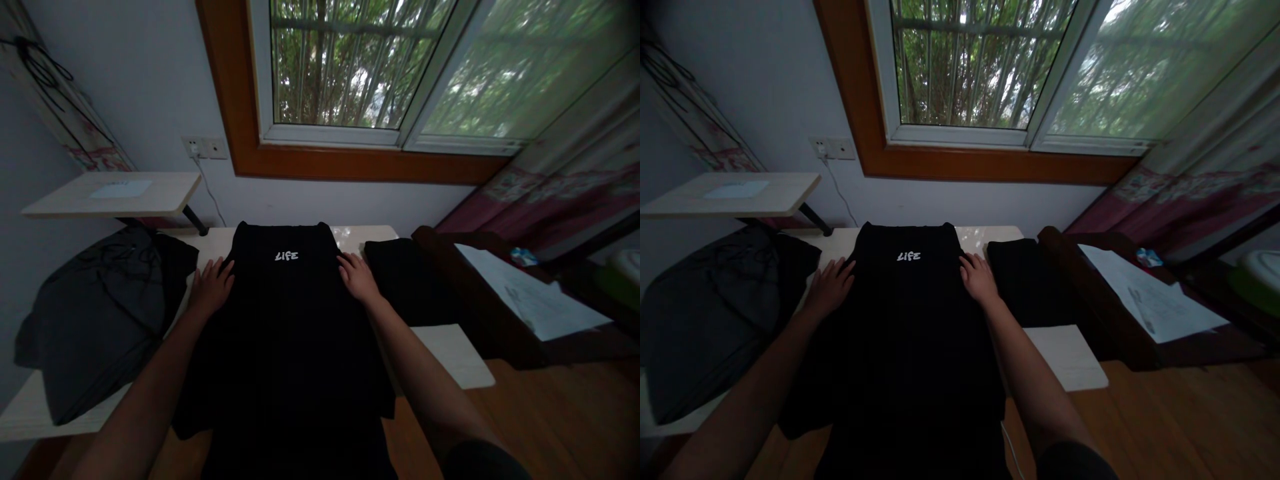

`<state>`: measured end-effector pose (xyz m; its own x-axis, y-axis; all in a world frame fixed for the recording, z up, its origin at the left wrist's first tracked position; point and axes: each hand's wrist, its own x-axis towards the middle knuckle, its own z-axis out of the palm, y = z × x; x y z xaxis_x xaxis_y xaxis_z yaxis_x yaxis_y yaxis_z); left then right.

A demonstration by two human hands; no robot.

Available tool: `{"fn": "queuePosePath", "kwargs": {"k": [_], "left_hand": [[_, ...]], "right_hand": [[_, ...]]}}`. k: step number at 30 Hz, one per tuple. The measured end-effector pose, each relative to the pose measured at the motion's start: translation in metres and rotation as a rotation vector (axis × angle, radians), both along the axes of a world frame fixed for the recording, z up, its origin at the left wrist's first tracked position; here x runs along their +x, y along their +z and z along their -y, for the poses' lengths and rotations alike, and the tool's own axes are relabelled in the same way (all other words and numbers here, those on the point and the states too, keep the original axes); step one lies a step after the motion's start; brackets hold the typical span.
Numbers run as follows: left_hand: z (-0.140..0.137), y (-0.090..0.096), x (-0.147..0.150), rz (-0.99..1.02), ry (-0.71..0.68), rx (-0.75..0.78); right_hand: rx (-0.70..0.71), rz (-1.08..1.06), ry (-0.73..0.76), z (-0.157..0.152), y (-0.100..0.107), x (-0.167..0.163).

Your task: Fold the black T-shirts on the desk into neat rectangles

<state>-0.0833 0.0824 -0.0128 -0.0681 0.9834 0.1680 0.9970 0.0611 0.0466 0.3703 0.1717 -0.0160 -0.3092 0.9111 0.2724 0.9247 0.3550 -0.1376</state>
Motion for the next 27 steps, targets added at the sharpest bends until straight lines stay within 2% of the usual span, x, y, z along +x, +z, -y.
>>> {"fn": "queuePosePath", "kwargs": {"k": [16, 27], "left_hand": [[0.068, -0.002, 0.007, 0.012, -0.018, 0.054], [0.082, -0.006, 0.006, -0.022, 0.001, 0.062]], "right_hand": [[0.063, 0.014, -0.072, 0.065, -0.002, 0.009], [0.076, -0.008, -0.060, 0.092, 0.001, 0.012]]}}
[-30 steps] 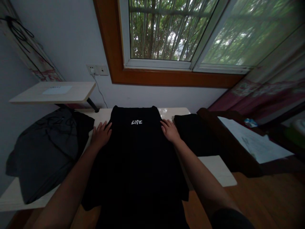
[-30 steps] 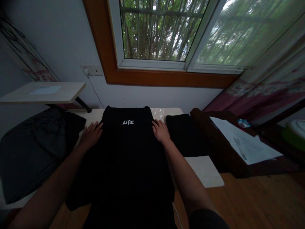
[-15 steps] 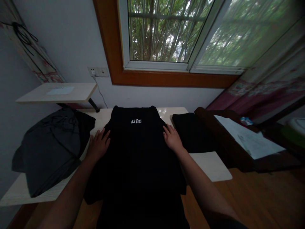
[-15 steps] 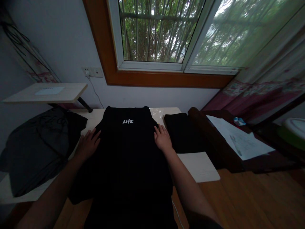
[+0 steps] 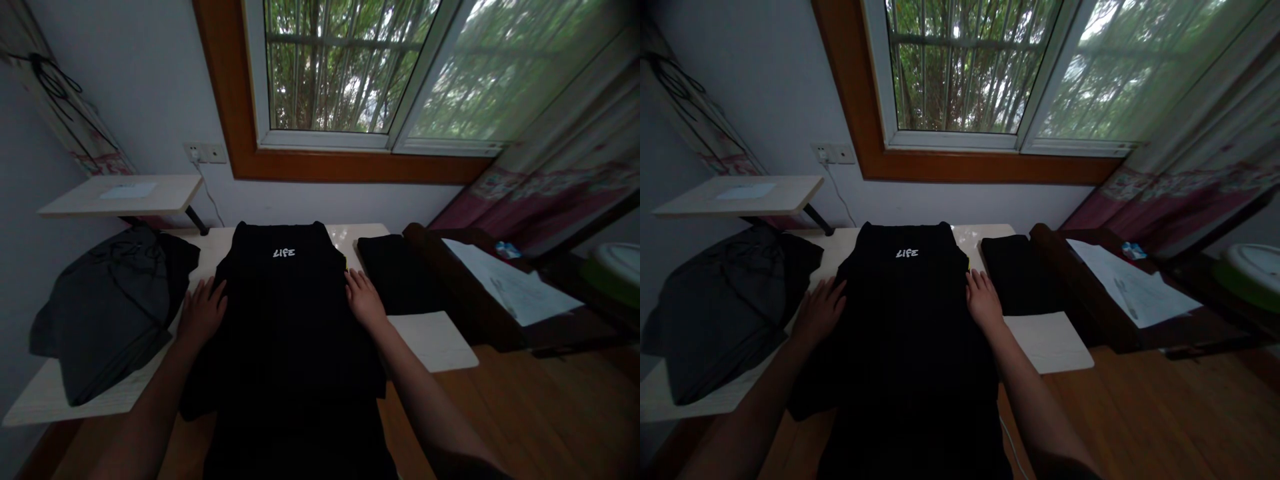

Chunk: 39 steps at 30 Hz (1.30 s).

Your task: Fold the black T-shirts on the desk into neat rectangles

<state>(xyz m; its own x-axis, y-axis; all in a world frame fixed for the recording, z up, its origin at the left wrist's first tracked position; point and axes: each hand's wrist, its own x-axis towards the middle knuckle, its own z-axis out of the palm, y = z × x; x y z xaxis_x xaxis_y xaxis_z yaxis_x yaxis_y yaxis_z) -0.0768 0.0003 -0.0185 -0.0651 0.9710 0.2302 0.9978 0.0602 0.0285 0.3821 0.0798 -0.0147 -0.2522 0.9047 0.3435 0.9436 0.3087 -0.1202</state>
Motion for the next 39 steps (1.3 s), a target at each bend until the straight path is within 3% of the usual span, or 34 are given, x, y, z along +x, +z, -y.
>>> {"fn": "queuePosePath", "kwargs": {"k": [6, 13, 21, 28, 35, 39], "left_hand": [[0.000, 0.003, 0.000, 0.031, -0.008, 0.000], [0.000, 0.002, 0.000, -0.010, 0.001, 0.012], [-0.001, 0.002, -0.001, -0.008, -0.014, 0.041], [-0.002, -0.001, -0.004, -0.011, -0.017, 0.041], [-0.001, 0.002, -0.002, 0.007, -0.020, 0.053], [-0.001, 0.000, -0.004, -0.014, -0.028, 0.054]], "right_hand": [[-0.011, 0.005, -0.043, 0.018, 0.013, -0.003], [-0.136, 0.017, -0.108, 0.036, 0.030, -0.010], [-0.389, -0.299, -0.072, 0.034, 0.035, 0.000], [-0.457, -0.577, -0.056, 0.030, 0.034, 0.009], [-0.635, -0.729, 0.004, 0.033, 0.026, 0.023], [-0.641, -0.765, 0.021, 0.033, 0.023, 0.027]]}}
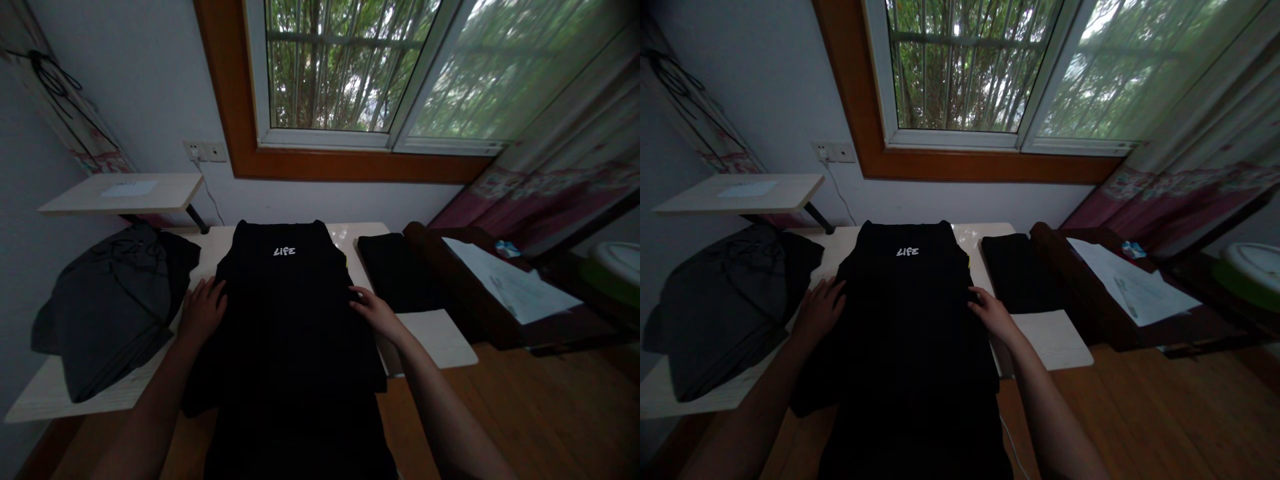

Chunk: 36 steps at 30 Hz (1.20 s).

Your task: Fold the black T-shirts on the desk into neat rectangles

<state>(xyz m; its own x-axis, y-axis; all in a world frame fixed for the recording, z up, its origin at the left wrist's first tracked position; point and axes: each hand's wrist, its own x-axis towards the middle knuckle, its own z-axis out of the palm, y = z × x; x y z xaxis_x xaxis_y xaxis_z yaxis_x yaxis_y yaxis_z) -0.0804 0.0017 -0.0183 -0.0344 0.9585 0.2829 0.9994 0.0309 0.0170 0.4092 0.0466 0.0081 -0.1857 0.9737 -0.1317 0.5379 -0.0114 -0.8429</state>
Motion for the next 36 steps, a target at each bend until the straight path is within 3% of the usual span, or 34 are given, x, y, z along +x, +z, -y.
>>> {"fn": "queuePosePath", "kwargs": {"k": [15, 22, 27, 31, 36], "left_hand": [[0.000, 0.001, 0.001, 0.007, 0.009, -0.005], [0.002, 0.002, 0.002, 0.028, -0.005, 0.004], [0.001, 0.001, 0.002, 0.033, 0.004, 0.000], [0.000, 0.001, 0.001, 0.034, 0.004, -0.003], [0.000, 0.003, 0.002, 0.036, -0.004, 0.008]], "right_hand": [[-0.107, 0.270, 0.161, -0.001, 0.013, 0.018], [-0.271, 0.218, 0.187, 0.004, 0.028, 0.019], [-0.282, 0.162, 0.164, 0.006, 0.030, 0.021], [-0.177, 0.277, 0.181, 0.002, 0.026, 0.022], [0.157, 0.392, 0.168, -0.007, 0.016, 0.012]]}}
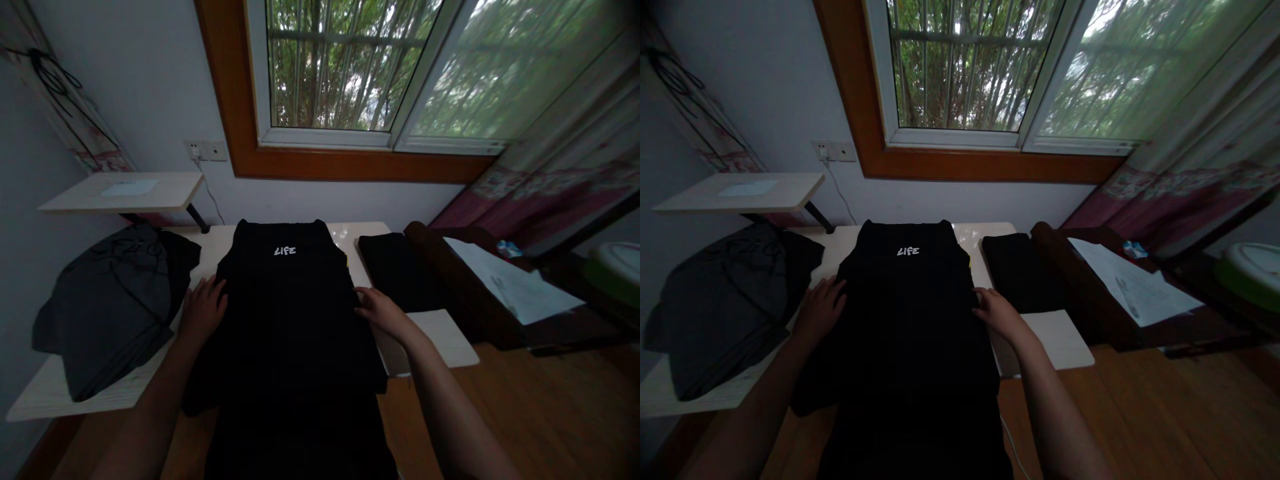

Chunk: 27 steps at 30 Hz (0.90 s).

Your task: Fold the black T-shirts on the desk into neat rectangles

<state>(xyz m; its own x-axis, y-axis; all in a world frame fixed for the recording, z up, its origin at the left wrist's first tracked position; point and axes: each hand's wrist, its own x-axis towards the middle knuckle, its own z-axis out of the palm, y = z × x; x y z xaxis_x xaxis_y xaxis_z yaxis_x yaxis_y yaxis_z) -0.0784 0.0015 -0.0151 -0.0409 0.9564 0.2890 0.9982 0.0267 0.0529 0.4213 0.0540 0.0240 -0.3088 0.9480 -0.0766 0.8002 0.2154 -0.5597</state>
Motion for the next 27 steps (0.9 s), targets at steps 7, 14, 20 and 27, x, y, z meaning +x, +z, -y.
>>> {"fn": "queuePosePath", "kwargs": {"k": [7, 14, 20, 27], "left_hand": [[0.000, 0.000, 0.000, -0.010, 0.004, 0.001], [-0.015, 0.000, -0.008, 0.015, 0.025, -0.016], [-0.051, 0.007, -0.012, 0.034, 0.037, -0.038], [-0.071, 0.008, -0.015, 0.010, -0.056, -0.125]], "right_hand": [[0.379, 0.161, 0.011, -0.024, -0.009, -0.031], [0.463, 0.278, 0.008, -0.065, -0.025, -0.056], [0.492, 0.316, -0.003, -0.084, -0.026, -0.063], [0.421, 0.319, 0.058, -0.088, -0.032, -0.052]]}}
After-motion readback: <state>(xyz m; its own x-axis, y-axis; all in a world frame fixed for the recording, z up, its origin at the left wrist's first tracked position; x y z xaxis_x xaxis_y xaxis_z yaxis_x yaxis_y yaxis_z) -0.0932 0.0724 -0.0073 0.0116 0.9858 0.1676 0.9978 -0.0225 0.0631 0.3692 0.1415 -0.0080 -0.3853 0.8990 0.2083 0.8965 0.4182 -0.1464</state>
